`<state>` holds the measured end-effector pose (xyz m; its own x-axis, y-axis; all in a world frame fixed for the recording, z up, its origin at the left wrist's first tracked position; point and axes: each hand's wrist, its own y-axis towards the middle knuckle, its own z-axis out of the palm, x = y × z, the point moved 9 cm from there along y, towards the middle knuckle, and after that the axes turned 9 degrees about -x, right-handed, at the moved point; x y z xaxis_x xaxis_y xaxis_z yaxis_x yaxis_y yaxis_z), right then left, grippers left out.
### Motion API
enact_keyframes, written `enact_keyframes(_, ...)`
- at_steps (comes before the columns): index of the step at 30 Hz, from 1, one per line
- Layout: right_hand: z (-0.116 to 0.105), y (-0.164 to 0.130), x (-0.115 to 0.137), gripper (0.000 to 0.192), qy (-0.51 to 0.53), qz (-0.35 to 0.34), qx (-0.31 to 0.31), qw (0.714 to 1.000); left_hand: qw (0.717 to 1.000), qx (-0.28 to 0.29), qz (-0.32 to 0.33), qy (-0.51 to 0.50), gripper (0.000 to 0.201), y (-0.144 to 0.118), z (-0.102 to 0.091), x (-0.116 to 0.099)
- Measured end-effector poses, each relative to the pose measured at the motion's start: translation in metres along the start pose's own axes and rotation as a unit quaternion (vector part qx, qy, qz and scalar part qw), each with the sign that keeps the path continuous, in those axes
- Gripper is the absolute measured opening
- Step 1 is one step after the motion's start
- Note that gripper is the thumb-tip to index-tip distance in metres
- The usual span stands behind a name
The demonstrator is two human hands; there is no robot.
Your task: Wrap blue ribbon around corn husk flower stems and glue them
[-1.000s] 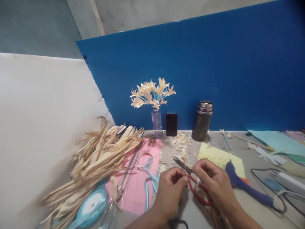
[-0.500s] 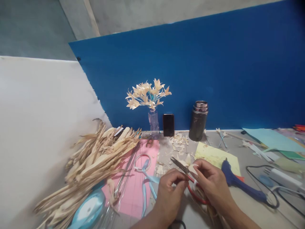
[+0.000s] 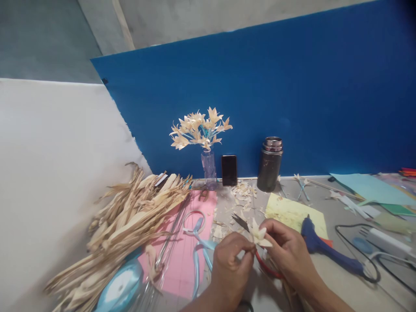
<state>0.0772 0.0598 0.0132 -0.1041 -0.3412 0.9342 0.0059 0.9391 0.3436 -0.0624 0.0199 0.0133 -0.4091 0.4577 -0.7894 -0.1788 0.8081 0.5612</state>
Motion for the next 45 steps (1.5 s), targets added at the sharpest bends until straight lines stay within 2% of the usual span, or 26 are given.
enact_keyframes(6,0.000,-0.002,0.006,0.025,-0.006,-0.008,0.005,1.000,1.000,-0.014,0.007,-0.026,0.019,0.001,-0.002,-0.003)
enact_keyframes(11,0.000,-0.002,0.009,0.024,-0.021,-0.031,-0.011,0.999,0.996,-0.016,-0.061,-0.059,0.020,0.003,-0.003,0.007)
enact_keyframes(14,-0.004,-0.003,0.017,0.016,-0.022,-0.081,-0.041,0.996,0.991,0.004,-0.107,-0.084,0.018,0.002,0.002,0.015)
enact_keyframes(17,-0.007,-0.006,0.028,0.010,-0.031,-0.141,-0.062,0.988,0.988,0.011,-0.125,-0.086,0.016,0.000,0.004,0.017)
enact_keyframes(20,-0.007,-0.009,0.041,0.005,-0.043,-0.193,-0.068,0.978,0.989,0.014,-0.120,-0.080,0.017,-0.001,0.005,0.016)
enact_keyframes(26,-0.004,-0.019,0.060,0.019,-0.064,-0.299,-0.089,0.948,0.993,-0.001,-0.082,-0.086,0.019,-0.001,0.006,0.010)
enact_keyframes(32,-0.002,-0.022,0.068,0.021,-0.050,-0.332,-0.082,0.939,0.995,-0.008,-0.077,-0.064,0.023,0.000,0.003,0.007)
enact_keyframes(37,-0.001,-0.022,0.067,0.015,-0.082,-0.331,-0.084,0.936,0.996,-0.002,-0.069,-0.063,0.022,-0.001,0.004,0.007)
enact_keyframes(42,-0.004,-0.026,0.071,0.013,-0.110,-0.368,-0.105,0.918,0.996,-0.014,-0.044,-0.071,0.021,-0.002,0.005,0.006)
enact_keyframes(45,-0.004,-0.028,0.070,0.010,-0.124,-0.379,-0.112,0.910,0.996,-0.010,-0.057,-0.062,0.025,-0.003,0.005,0.010)
